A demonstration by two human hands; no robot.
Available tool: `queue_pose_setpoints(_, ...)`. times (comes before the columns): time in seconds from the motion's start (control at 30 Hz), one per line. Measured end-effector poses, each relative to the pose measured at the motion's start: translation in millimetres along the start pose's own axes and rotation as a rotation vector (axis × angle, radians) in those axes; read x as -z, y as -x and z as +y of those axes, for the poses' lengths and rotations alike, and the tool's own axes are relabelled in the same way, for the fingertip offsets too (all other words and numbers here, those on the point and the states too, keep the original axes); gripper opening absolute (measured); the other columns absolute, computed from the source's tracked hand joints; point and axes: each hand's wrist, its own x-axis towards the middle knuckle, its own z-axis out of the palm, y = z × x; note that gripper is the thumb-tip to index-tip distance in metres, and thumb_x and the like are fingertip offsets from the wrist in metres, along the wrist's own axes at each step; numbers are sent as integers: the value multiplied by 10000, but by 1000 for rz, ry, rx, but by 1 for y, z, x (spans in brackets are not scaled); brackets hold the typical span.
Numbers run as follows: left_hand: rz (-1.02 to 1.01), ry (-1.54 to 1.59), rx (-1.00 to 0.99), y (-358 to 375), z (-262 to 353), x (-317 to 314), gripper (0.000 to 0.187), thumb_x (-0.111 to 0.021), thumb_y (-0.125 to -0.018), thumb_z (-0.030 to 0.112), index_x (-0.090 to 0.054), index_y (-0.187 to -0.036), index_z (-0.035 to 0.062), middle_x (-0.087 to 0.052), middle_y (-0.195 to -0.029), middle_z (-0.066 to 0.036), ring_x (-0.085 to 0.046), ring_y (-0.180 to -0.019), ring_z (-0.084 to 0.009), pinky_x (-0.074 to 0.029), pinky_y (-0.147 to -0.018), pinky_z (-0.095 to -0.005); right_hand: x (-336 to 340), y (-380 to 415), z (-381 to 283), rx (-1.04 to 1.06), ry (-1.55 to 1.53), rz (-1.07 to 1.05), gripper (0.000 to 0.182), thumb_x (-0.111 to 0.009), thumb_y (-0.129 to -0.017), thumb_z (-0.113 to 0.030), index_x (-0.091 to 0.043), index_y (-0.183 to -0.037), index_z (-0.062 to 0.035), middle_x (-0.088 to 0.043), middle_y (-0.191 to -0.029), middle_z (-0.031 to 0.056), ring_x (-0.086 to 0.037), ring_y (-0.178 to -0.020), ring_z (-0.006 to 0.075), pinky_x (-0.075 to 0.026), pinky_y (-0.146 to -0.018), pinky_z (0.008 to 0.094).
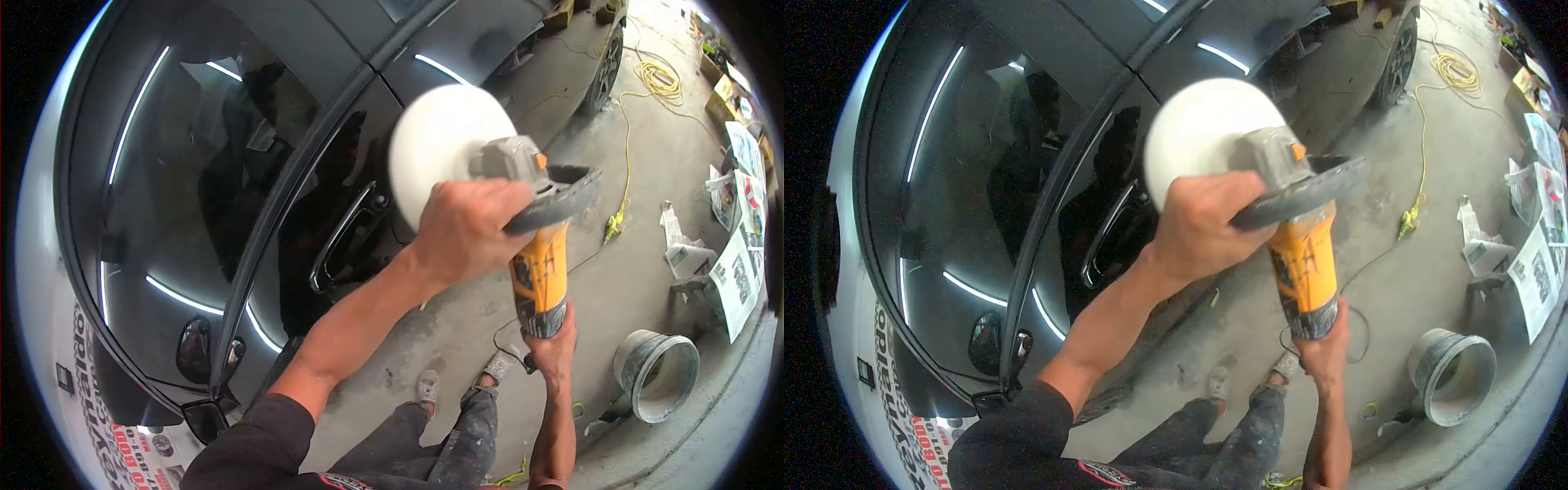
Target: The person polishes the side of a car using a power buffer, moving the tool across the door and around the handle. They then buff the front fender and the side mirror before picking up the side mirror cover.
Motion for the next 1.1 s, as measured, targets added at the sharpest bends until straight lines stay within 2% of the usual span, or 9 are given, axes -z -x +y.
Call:
queue_pose_setpoints(0.1,58,20,16,-30,-7,-6,215,-778,-702,84,-576,-770,55,-608,-669,-135,-652,-627,-309,-506,-567,-382,12,-21,-9,129,154,38,650,-744,-674,-31,-506,-1278,-20,-698,-1018,180,-697,-946,308,-525,-854,390)
queue_pose_setpoints(0.2,57,72,83,-32,-4,4,221,-781,-701,87,-578,-783,55,-610,-679,-137,-651,-630,-314,-508,-569,-387,22,-20,-26,140,212,10,637,-749,-662,-34,-517,-1255,-9,-696,-1009,182,-694,-955,305,-522,-860,384)
queue_pose_setpoints(0.3,27,1,106,-8,13,24,236,-788,-695,82,-577,-797,54,-620,-698,-132,-656,-638,-313,-512,-572,-387,23,-2,-18,127,198,-42,657,-760,-654,-21,-512,-1262,-9,-703,-1010,175,-696,-974,274,-521,-869,356)
queue_pose_setpoints(0.43,-54,-33,136,26,37,51,248,-797,-682,67,-572,-787,63,-593,-674,-110,-632,-605,-309,-496,-553,-388,14,29,-8,138,182,-127,686,-780,-662,-23,-506,-1290,-30,-729,-1022,195,-723,-1004,301,-541,-862,364)
queue_pose_setpoints(0.63,-32,-21,96,3,24,35,241,-787,-680,71,-556,-749,59,-592,-663,-114,-629,-595,-315,-496,-550,-391,10,20,-9,51,96,-96,669,-782,-649,-30,-511,-1261,-10,-691,-1028,145,-674,-975,235,-510,-888,353)
queue_pose_setpoints(0.83,45,30,111,-49,-2,-4,206,-793,-727,187,-626,-768,74,-658,-692,-128,-679,-644,-320,-537,-581,-396,27,-10,-27,39,116,2,691,-743,-675,-12,-488,-1317,3,-645,-1063,133,-632,-965,244,-496,-888,350)
queue_pose_setpoints(0.9,100,86,146,-47,-2,-5,259,-798,-691,274,-645,-783,86,-675,-672,-119,-698,-655,-314,-553,-600,-436,33,-11,-35,28,192,-1,709,-728,-660,-46,-478,-1320,22,-630,-1069,136,-616,-958,250,-481,-893,357)
queue_pose_setpoints(1.03,168,69,188,-19,10,22,380,-821,-764,402,-607,-752,88,-653,-647,-100,-674,-573,-291,-541,-550,-393,35,5,-44,69,261,-62,704,-720,-655,-54,-484,-1312,29,-633,-1027,138,-609,-945,242,-473,-896,355)
queue_pose_setpoints(1.1,185,44,202,4,17,41,370,-816,-770,377,-581,-750,92,-633,-646,-77,-667,-568,-242,-528,-528,-377,31,16,-49,119,319,-88,699,-717,-654,-47,-487,-1310,30,-636,-1018,142,-610,-937,236,-476,-892,355)
